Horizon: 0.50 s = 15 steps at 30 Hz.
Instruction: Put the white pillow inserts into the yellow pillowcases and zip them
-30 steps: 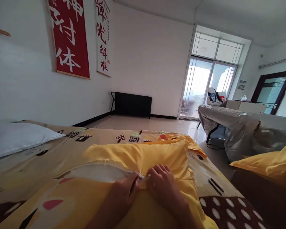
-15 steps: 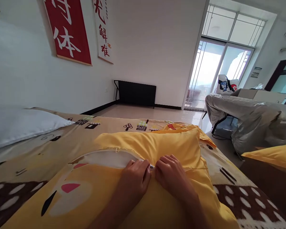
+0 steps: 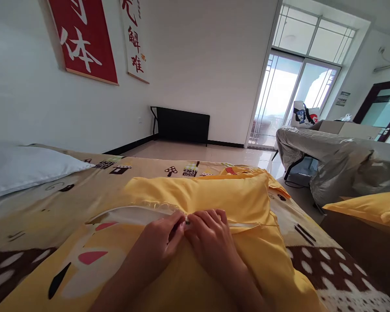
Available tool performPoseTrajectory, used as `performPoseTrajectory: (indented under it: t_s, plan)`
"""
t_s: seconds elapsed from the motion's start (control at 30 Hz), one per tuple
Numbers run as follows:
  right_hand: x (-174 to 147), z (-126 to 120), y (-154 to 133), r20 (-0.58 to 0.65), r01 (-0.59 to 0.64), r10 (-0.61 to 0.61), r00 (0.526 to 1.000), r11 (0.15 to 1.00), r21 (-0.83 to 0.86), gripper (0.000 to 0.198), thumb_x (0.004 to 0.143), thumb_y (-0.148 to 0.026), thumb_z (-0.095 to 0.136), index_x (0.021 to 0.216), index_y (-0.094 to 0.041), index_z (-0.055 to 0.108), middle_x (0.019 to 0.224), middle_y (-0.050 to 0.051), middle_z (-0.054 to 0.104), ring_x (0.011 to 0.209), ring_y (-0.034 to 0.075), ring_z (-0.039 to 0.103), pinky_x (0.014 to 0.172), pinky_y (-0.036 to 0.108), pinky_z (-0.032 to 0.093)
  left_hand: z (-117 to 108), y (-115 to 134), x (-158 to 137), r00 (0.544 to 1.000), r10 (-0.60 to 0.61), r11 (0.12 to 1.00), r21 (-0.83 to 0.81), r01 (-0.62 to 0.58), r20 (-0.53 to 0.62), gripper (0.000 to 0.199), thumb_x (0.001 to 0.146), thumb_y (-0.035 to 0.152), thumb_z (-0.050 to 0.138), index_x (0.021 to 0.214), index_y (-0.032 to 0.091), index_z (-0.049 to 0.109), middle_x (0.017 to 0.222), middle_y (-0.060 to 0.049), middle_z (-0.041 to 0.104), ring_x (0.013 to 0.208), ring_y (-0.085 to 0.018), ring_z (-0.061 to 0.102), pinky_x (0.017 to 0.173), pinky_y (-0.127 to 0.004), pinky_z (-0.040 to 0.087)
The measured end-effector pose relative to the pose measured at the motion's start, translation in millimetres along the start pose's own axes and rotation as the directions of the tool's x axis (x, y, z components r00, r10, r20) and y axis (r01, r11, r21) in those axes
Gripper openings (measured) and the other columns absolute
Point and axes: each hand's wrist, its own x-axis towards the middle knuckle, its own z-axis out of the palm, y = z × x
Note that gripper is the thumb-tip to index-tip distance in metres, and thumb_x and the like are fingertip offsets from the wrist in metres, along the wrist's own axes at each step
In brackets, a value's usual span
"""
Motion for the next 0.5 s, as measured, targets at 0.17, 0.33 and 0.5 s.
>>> performPoseTrajectory:
  t_s: [0.17,0.33,0.5]
  plan:
    - [-2.8,20.7,-1.1,-0.105,-0.055,0.057,0.993,0.998,0.015,0.016,0.090,-0.013,0.047,0.080,-0.020,0.056,0.077,0.000,0.062,0.074,0.014,0.052,0.075,0.029,0.034,2.6,-0.1,0.8,1.000,0.025,0.996,0.081,-0.024,-0.011,0.021,0.088,0.019,0.031,0.076,0.019,0.047,0.073,-0.004,0.060,0.070,-0.020,0.054,0.066,-0.030,0.034]
    - [-4.4,24.2,5.3,-0.140,-0.084,0.088,0.986,0.996,0.033,0.013,0.088,-0.013,0.051,0.077,-0.019,0.053,0.074,-0.001,0.060,0.072,0.013,0.050,0.075,0.029,0.033,-7.9,-11.1,2.3,0.995,0.025,0.996,0.092,-0.017,-0.095,0.021,0.087,0.021,0.031,0.072,0.019,0.045,0.070,-0.003,0.058,0.069,-0.020,0.052,0.069,-0.032,0.034]
    - [-3.8,22.4,6.9,-0.129,-0.079,0.080,0.988,0.997,0.014,0.013,0.082,-0.011,0.053,0.073,-0.019,0.048,0.072,-0.002,0.056,0.071,0.013,0.048,0.074,0.028,0.033,-26.8,-31.9,-5.7,0.982,0.018,0.973,0.229,0.026,-0.188,0.020,0.082,0.022,0.034,0.073,0.019,0.052,0.077,-0.005,0.061,0.079,-0.022,0.054,0.074,-0.035,0.032]
